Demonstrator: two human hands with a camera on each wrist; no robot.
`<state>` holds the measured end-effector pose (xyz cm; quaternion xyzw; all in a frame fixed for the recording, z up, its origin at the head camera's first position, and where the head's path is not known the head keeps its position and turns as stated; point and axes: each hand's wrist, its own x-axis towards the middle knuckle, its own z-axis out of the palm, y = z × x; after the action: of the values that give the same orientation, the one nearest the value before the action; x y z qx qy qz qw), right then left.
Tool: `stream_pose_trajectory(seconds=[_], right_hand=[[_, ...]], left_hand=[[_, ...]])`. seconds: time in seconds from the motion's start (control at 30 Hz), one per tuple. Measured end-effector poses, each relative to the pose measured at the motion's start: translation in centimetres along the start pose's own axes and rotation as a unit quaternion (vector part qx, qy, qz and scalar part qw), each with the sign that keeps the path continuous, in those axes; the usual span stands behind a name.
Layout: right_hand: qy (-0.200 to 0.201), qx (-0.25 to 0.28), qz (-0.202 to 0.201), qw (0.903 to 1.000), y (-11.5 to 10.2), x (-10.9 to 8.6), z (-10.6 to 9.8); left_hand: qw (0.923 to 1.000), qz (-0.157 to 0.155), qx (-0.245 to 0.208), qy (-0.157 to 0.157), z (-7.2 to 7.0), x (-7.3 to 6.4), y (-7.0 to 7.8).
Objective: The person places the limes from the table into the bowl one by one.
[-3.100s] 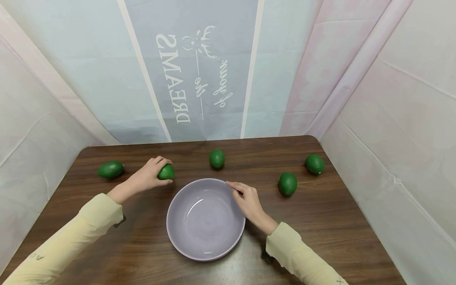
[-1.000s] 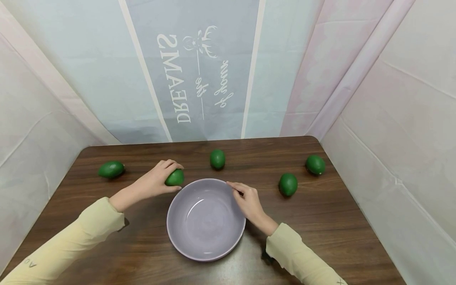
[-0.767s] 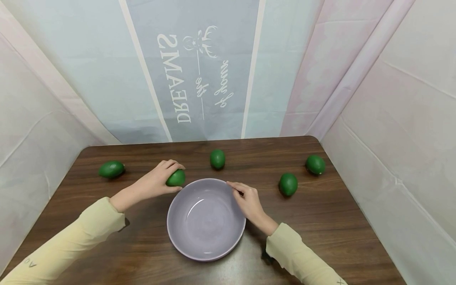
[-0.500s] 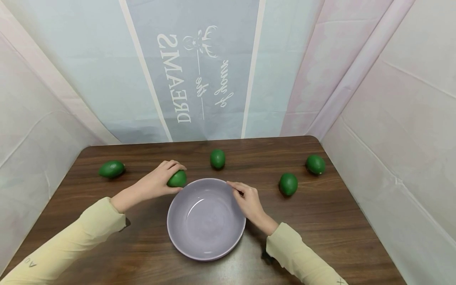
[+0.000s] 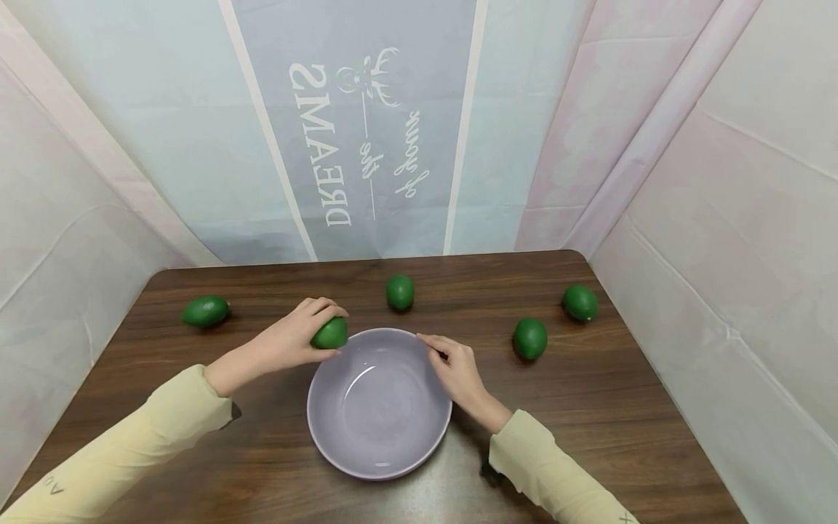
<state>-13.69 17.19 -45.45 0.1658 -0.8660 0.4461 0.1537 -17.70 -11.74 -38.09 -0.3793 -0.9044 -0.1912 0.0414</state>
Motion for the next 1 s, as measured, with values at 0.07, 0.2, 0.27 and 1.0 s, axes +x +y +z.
stream_pose_trajectory(seconds=[0.07,0.2,0.27,1.0], right_hand=[[0.001,-0.003,0.002,1.0,0.0,0.0,0.0],[0.002,-0.006,0.004,1.0,0.0,0.0,0.1],[0.002,-0.005,0.005,1.0,0.0,0.0,0.1],[0.0,-0.003,0.008,1.0,0.0,0.0,0.1]], left_hand=[[1.0,0.001,0.0,-0.001,0.0,0.0,0.2],[1.0,0.006,0.0,-0.001,-0.1,0.0,0.5],[0.9999,0.01,-0.001,0.0,0.0,0.0,0.6],[0.9995,0.028,-0.01,-0.011,0.3,-0.1,1.5]])
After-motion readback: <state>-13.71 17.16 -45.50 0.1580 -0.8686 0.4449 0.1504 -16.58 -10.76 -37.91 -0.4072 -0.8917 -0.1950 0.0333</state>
